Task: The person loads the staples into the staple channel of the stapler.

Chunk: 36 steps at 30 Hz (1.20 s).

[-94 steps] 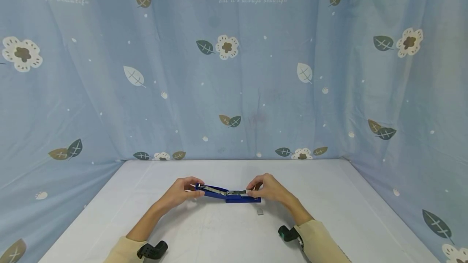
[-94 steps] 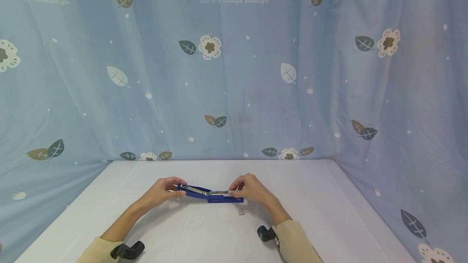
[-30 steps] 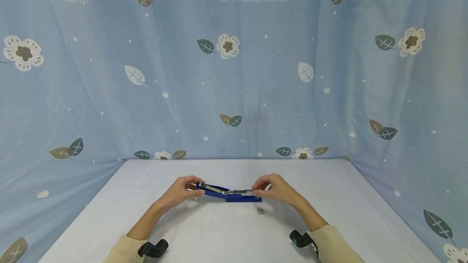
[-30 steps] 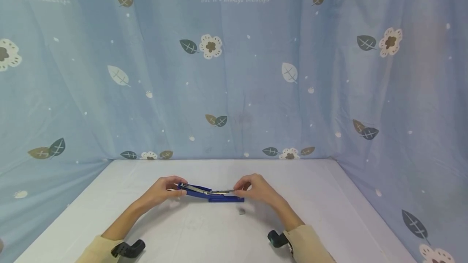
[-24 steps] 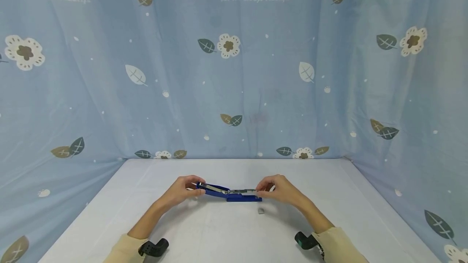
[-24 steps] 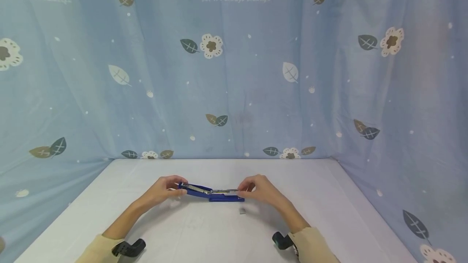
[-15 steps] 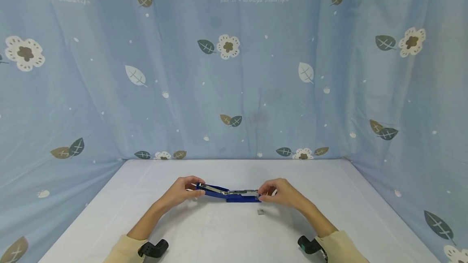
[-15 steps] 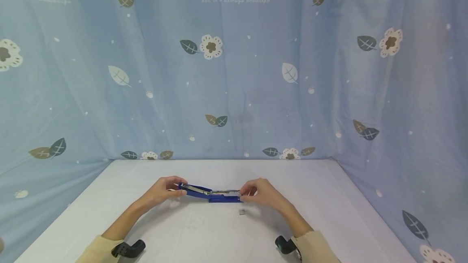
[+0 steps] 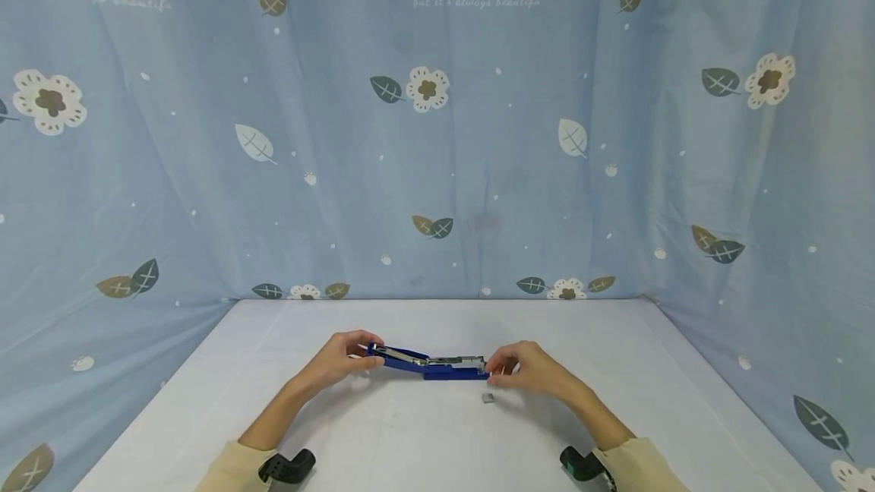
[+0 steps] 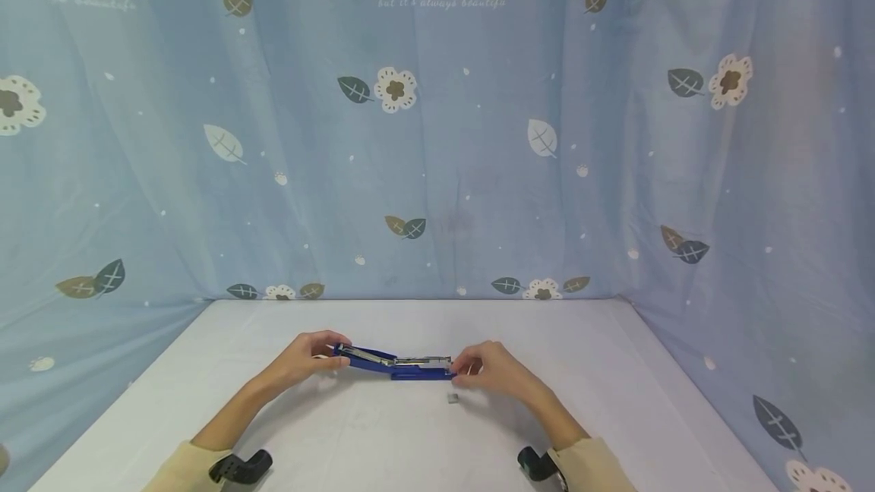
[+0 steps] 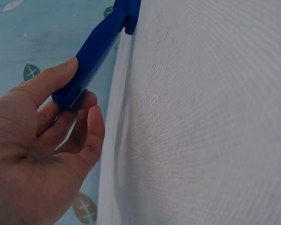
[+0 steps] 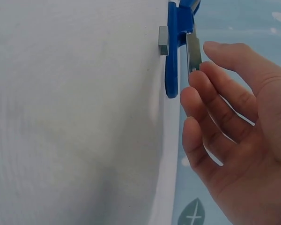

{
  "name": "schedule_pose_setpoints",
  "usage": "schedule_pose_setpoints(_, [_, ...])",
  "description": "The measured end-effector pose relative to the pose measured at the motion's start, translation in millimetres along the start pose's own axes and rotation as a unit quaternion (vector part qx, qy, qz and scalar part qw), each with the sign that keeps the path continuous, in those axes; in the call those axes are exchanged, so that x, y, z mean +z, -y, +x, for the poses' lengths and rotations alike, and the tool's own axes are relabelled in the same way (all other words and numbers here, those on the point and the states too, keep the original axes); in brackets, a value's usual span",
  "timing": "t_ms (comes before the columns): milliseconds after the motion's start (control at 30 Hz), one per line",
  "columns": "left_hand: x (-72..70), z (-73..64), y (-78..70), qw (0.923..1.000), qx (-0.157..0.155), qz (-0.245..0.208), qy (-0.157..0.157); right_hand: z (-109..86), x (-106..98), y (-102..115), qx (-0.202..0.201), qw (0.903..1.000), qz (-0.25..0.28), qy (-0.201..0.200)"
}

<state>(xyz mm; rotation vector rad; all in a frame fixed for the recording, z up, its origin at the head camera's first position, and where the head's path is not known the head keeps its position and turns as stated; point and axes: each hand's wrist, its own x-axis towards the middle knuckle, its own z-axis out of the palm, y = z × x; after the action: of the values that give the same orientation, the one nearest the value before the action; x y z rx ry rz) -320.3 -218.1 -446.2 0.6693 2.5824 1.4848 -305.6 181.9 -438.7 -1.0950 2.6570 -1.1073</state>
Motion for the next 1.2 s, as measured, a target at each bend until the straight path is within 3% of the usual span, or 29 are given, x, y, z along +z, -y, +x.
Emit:
schedule_pose_setpoints(567, [0.3,-0.2,-1.4,0.9999,-0.001,0.012,-0.001,-2.0,6.6,0.6,0.022,0.9991,0.019,0.030])
schedule_pose_setpoints(1200, [0.8,0.6,1.4,0.9999,0.004,0.012,-0.004,0.2,3.1,6.1,0.007,0.9979,-0.002,0.064])
